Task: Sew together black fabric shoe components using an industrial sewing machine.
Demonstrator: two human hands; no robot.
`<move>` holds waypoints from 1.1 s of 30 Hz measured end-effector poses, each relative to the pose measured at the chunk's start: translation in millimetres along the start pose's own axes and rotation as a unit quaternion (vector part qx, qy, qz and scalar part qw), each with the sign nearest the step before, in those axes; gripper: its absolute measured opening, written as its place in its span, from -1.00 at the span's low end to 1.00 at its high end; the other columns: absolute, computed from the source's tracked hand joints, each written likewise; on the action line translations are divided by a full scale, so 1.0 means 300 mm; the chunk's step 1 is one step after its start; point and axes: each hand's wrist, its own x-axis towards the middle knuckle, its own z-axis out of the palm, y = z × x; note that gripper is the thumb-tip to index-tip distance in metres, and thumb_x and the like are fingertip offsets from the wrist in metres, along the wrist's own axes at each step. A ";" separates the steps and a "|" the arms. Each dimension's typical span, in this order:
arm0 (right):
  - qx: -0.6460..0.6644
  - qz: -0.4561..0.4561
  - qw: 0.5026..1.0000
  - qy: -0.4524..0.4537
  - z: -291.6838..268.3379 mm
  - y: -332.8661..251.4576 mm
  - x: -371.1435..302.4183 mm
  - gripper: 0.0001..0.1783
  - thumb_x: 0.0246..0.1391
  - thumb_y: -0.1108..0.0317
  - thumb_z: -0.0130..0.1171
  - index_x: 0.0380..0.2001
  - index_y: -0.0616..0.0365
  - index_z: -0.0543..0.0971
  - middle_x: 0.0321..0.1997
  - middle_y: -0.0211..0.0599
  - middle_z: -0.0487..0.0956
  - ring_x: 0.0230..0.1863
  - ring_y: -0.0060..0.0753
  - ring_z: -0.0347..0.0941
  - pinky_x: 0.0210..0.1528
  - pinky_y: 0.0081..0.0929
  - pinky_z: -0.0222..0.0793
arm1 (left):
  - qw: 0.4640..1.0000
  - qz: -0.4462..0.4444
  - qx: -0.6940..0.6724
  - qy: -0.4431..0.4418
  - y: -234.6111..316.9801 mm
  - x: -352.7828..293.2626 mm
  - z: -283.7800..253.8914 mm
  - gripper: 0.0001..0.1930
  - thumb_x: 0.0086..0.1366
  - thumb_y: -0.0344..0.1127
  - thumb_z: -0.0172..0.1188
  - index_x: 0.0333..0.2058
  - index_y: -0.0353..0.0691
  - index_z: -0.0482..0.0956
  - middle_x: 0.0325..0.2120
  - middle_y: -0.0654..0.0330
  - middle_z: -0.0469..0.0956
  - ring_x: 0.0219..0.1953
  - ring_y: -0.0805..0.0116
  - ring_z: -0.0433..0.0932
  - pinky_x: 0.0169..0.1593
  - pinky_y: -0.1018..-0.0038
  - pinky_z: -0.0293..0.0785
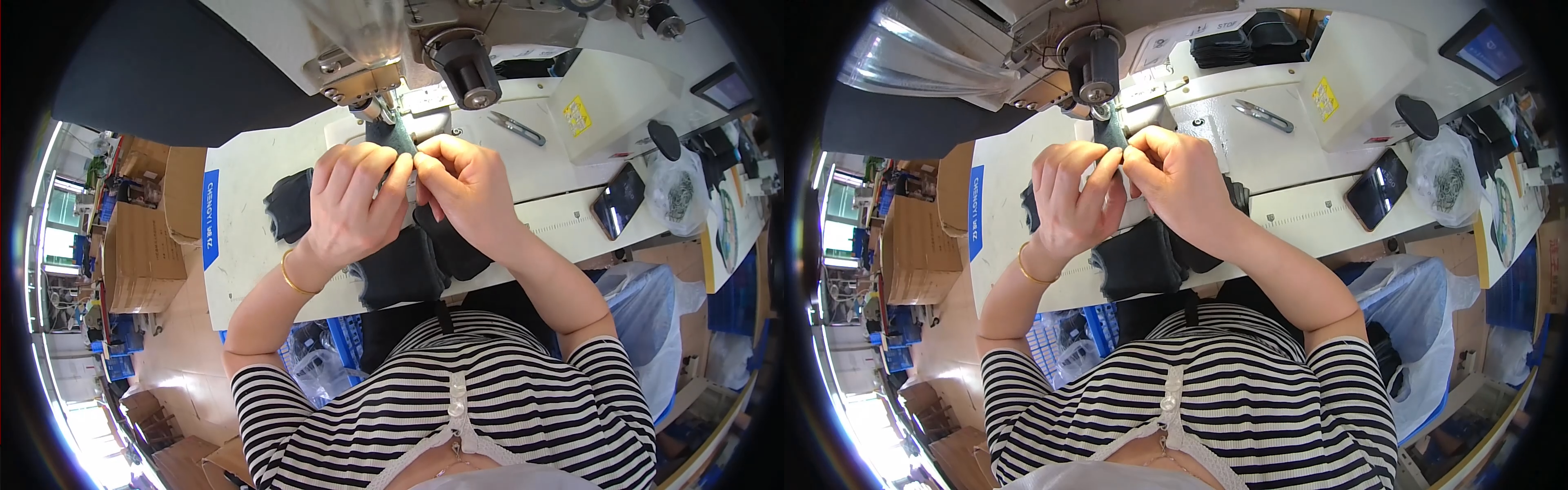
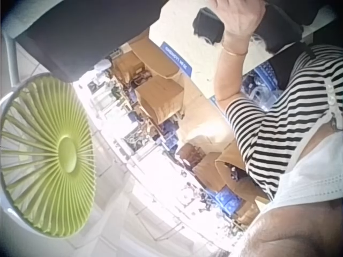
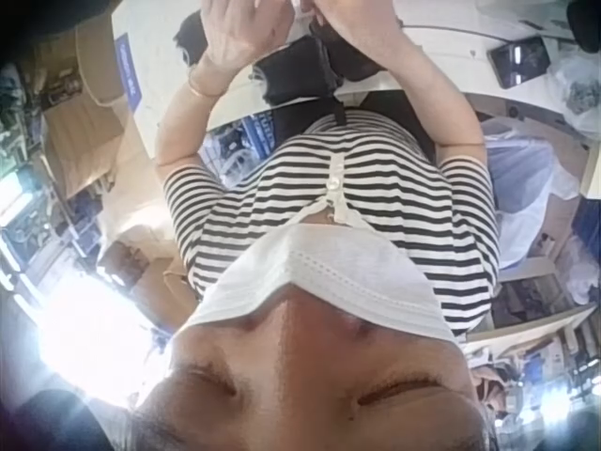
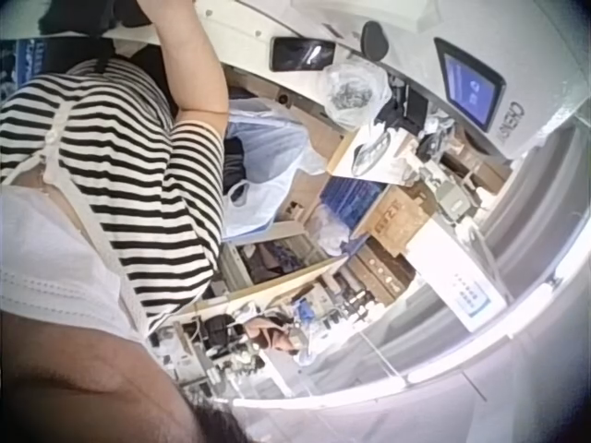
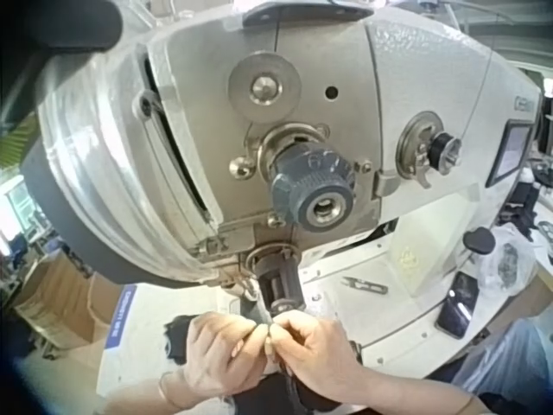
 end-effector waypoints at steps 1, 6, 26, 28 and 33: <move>0.000 -0.001 1.000 0.000 0.003 0.000 -0.002 -0.78 0.17 0.35 0.11 -0.46 0.29 0.57 -0.67 -0.36 0.54 -0.68 -0.63 0.44 -0.58 -0.57 0.33 | 0.999 -0.024 0.033 0.016 0.003 -0.008 0.006 -0.70 -0.08 -0.55 0.25 -0.27 -0.36 0.63 -0.31 0.15 0.53 -0.26 0.24 0.56 -0.09 0.28 0.50; 0.032 0.002 0.999 0.020 0.016 0.009 -0.008 -0.78 0.17 0.36 0.10 -0.47 0.27 0.56 -0.68 -0.39 0.53 -0.72 -0.69 0.34 -0.63 -0.61 0.26 | 0.999 -0.017 0.004 0.045 -0.010 -0.021 0.016 -0.70 -0.12 -0.61 0.28 -0.30 -0.37 0.66 -0.34 0.14 0.57 -0.30 0.22 0.57 -0.14 0.29 0.51; 0.060 0.024 0.998 0.000 0.048 0.012 -0.009 -0.73 0.28 0.32 0.03 -0.39 0.27 0.60 -0.66 -0.38 0.55 -0.71 -0.69 0.38 -0.63 -0.64 0.27 | 0.991 0.097 0.059 0.075 -0.115 -0.033 0.051 -0.60 -0.21 -0.39 0.19 -0.31 -0.42 0.69 -0.33 0.10 0.61 -0.30 0.25 0.62 -0.15 0.37 0.56; 0.037 0.031 0.999 0.000 0.045 0.011 -0.018 -0.72 0.27 0.30 0.03 -0.37 0.27 0.61 -0.65 -0.37 0.57 -0.70 -0.68 0.39 -0.62 -0.64 0.27 | 0.991 0.097 0.065 0.065 -0.122 -0.028 0.050 -0.60 -0.22 -0.38 0.20 -0.31 -0.41 0.69 -0.33 0.11 0.61 -0.31 0.25 0.62 -0.15 0.37 0.55; 0.035 0.047 0.998 -0.025 0.045 0.023 -0.027 -0.73 0.24 0.28 0.06 -0.36 0.24 0.63 -0.64 -0.38 0.59 -0.71 -0.67 0.39 -0.62 -0.63 0.28 | 0.989 0.096 0.070 0.088 -0.142 -0.028 0.073 -0.60 -0.24 -0.41 0.22 -0.31 -0.41 0.68 -0.35 0.13 0.60 -0.31 0.26 0.61 -0.16 0.37 0.55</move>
